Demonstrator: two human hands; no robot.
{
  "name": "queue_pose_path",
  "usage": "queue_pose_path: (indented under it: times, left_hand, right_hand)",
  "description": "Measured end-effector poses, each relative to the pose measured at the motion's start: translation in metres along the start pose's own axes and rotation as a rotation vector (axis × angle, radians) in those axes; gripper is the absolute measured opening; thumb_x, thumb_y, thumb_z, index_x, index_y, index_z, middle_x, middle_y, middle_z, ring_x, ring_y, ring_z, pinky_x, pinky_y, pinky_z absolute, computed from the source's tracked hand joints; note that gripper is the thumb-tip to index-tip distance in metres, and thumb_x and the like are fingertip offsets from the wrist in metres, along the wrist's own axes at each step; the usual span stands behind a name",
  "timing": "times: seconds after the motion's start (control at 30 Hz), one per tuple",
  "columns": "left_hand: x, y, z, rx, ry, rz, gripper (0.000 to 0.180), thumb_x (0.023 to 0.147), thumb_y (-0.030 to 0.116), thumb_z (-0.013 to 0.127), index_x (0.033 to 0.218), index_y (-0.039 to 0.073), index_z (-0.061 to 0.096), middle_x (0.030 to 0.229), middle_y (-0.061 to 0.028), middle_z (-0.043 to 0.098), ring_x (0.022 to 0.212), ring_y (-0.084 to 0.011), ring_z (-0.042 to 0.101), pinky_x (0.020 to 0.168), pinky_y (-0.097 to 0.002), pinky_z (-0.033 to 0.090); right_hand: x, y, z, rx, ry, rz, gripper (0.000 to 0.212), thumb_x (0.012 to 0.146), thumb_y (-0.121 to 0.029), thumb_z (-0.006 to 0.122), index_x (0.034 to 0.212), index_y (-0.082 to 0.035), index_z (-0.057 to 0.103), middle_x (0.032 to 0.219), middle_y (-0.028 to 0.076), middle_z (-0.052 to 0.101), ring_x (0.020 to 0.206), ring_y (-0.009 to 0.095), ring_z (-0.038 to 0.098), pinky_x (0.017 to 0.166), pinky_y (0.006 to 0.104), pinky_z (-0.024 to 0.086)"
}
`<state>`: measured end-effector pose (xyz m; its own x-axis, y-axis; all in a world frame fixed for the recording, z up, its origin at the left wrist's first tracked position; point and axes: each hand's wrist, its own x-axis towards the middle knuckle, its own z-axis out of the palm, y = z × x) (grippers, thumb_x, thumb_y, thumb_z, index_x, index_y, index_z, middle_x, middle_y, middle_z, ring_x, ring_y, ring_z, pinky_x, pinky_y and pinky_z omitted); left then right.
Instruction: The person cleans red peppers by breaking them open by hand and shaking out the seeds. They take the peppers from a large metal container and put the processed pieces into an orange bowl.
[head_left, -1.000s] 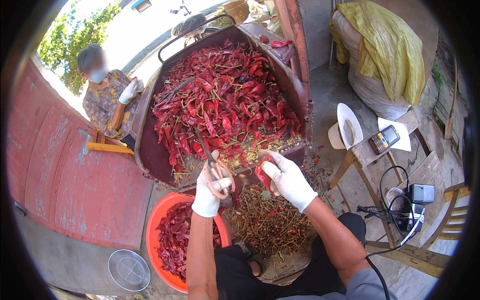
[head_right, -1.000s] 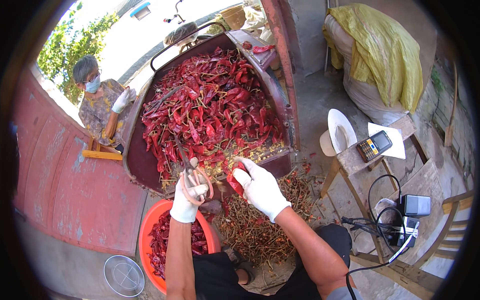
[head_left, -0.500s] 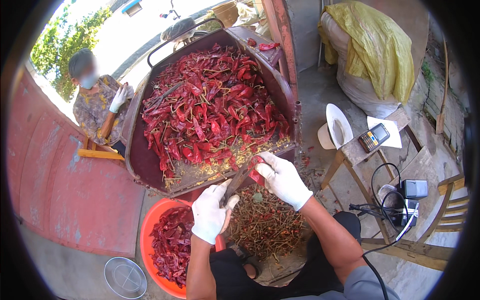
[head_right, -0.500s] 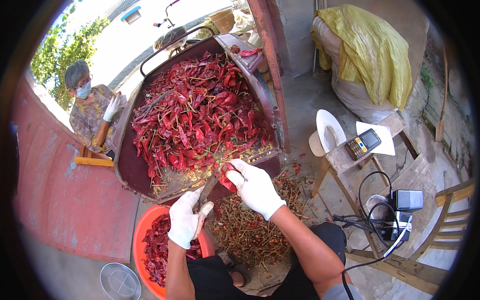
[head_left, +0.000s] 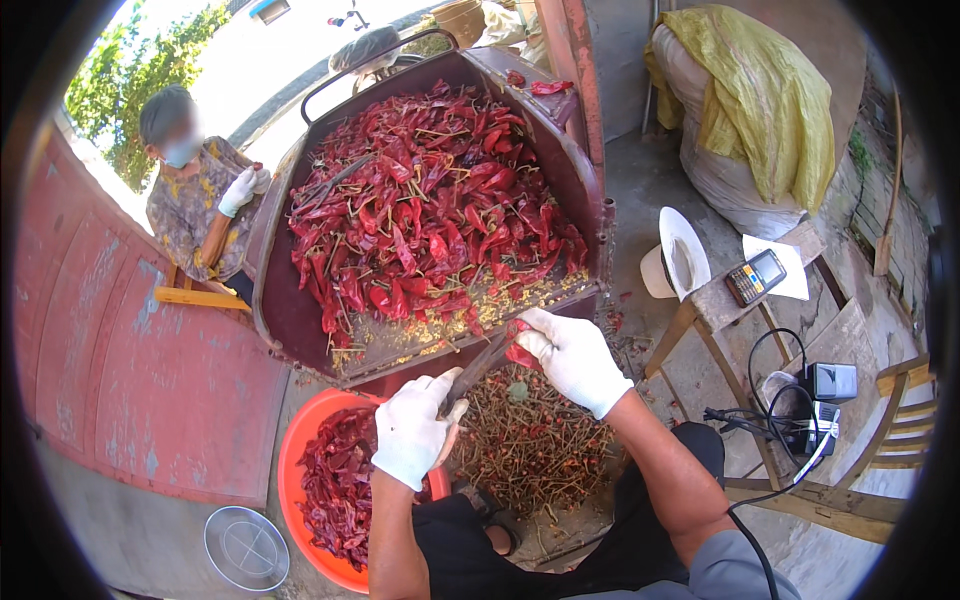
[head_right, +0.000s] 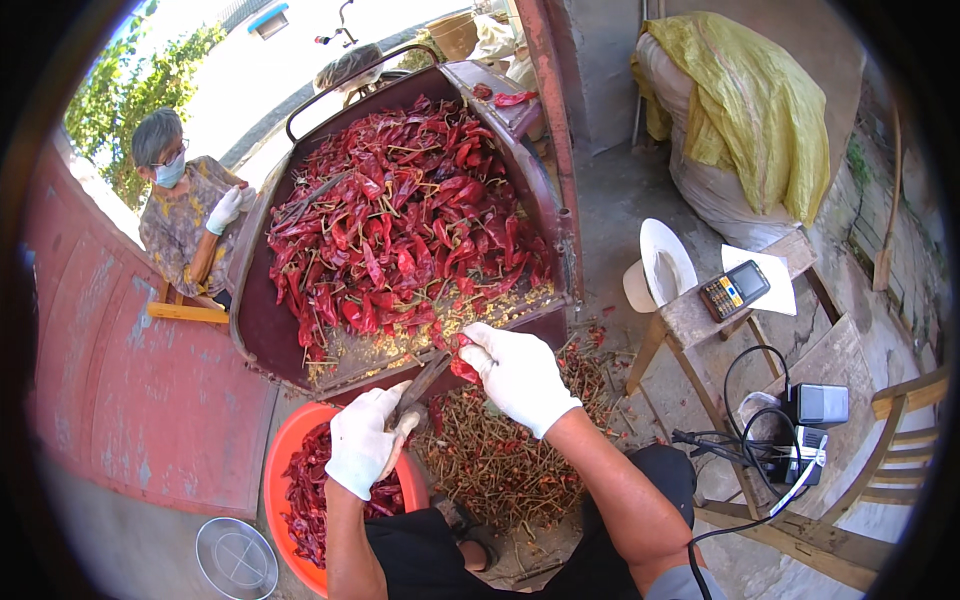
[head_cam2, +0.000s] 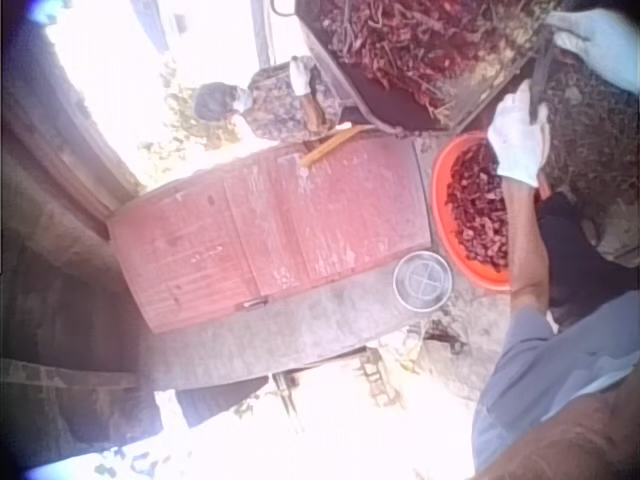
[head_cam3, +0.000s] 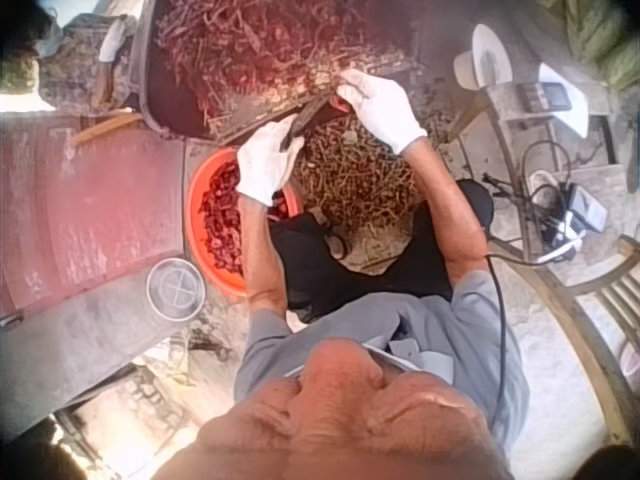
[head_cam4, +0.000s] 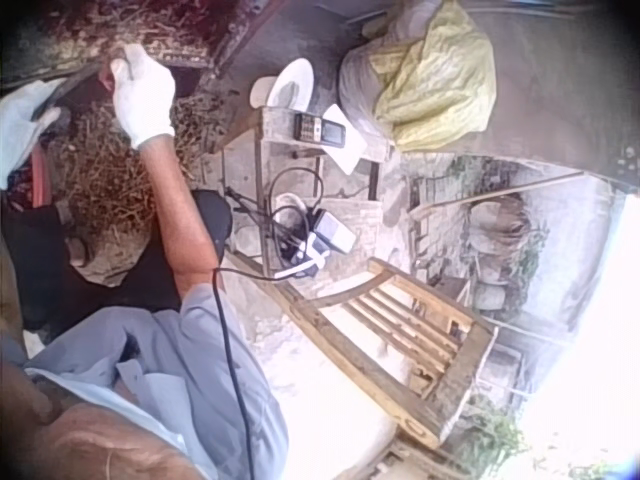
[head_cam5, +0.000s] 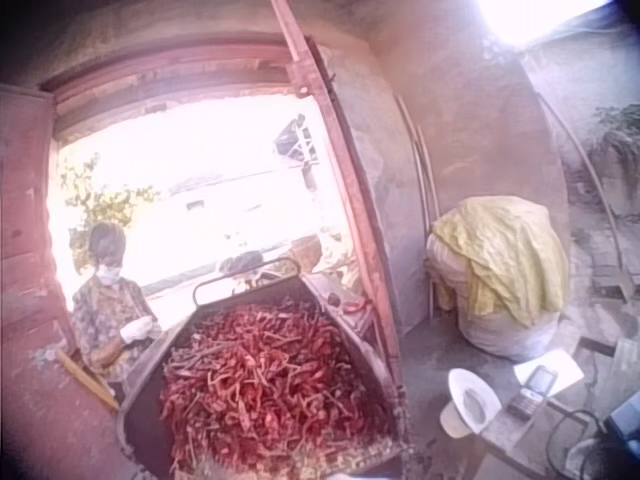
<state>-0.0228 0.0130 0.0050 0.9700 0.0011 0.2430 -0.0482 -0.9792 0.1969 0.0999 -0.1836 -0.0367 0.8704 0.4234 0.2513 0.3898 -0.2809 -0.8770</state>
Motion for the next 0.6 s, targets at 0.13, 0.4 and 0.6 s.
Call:
queue_pose_path:
  times: [0.13, 0.4, 0.6]
  left_hand:
    - [-0.002, -0.004, -0.007, 0.07, -0.022, 0.034, 0.044, 0.077, 0.018, 0.077, 0.119, 0.009, 0.067, 0.081, -0.0084, 0.061, 0.079, -0.0276, 0.062, 0.069, -0.0386, 0.051]
    - [-0.005, -0.018, -0.003, -0.025, -0.127, 0.088, 0.044, 0.076, 0.017, 0.077, 0.119, 0.01, 0.067, 0.082, -0.0097, 0.062, 0.081, -0.0292, 0.062, 0.07, -0.0397, 0.05]
    - [0.0, -0.016, 0.001, -0.206, -0.138, 0.084, 0.043, 0.077, 0.019, 0.078, 0.117, 0.007, 0.068, 0.082, -0.0127, 0.063, 0.079, -0.0323, 0.063, 0.071, -0.0395, 0.05]
  right_hand:
    - [0.0, -0.004, -0.008, -0.221, -0.052, -0.121, 0.029, 0.094, -0.028, 0.061, 0.114, -0.009, 0.069, 0.1, 0.016, 0.071, 0.092, 0.036, 0.067, 0.08, 0.0405, 0.053]
    - [0.001, -0.01, -0.023, -0.242, -0.291, -0.158, 0.026, 0.093, -0.028, 0.06, 0.111, -0.01, 0.069, 0.096, 0.015, 0.07, 0.089, 0.035, 0.067, 0.079, 0.0408, 0.053]
    - [-0.001, 0.02, -0.005, 0.089, -0.203, -0.279, 0.028, 0.098, -0.023, 0.061, 0.118, -0.004, 0.065, 0.081, 0.01, 0.069, 0.068, 0.022, 0.066, 0.063, 0.0318, 0.051]
